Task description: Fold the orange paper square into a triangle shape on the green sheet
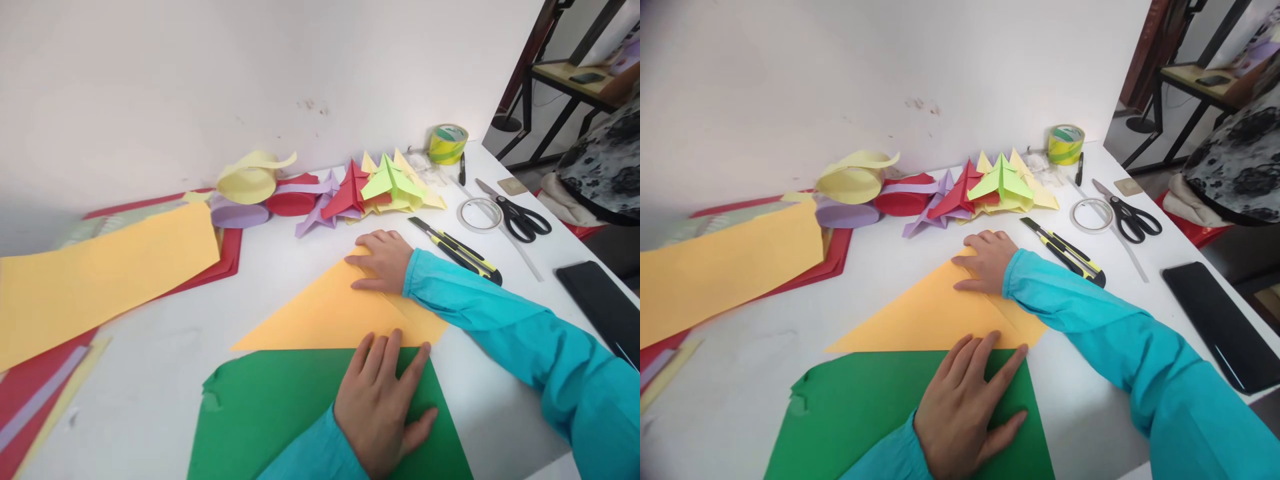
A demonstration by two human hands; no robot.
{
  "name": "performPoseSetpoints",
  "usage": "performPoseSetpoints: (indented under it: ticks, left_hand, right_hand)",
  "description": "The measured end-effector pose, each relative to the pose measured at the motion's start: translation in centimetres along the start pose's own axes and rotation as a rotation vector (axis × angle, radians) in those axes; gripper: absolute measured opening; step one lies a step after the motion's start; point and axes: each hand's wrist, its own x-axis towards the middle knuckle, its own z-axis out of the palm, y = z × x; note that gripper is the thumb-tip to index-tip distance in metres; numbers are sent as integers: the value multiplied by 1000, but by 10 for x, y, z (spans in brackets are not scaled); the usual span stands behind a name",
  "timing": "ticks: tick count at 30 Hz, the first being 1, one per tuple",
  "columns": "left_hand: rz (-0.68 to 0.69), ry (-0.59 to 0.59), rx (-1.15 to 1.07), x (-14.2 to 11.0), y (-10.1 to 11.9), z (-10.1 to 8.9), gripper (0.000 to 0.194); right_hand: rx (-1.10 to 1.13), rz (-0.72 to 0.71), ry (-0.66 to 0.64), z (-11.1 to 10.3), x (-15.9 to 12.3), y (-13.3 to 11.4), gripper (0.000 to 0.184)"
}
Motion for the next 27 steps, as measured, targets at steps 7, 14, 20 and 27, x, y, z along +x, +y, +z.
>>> performPoseSetpoints:
  ticks: [7, 14, 20, 27]
  left_hand:
    - [14, -7, 3, -2, -3, -2, 56]
    - [7, -17, -9, -5, -7, -8, 53]
    - [9, -35, -35, -6, -11, -16, 53]
    - [-22, -60, 54, -17, -23, -28, 51]
  right_hand:
    - [-1, 3, -8, -1, 0, 0, 57]
    - [-5, 8, -12, -1, 0, -1, 57]
    - [-19, 3, -18, -1, 0, -1, 57]
    - [-19, 4, -23, -1, 0, -1, 57]
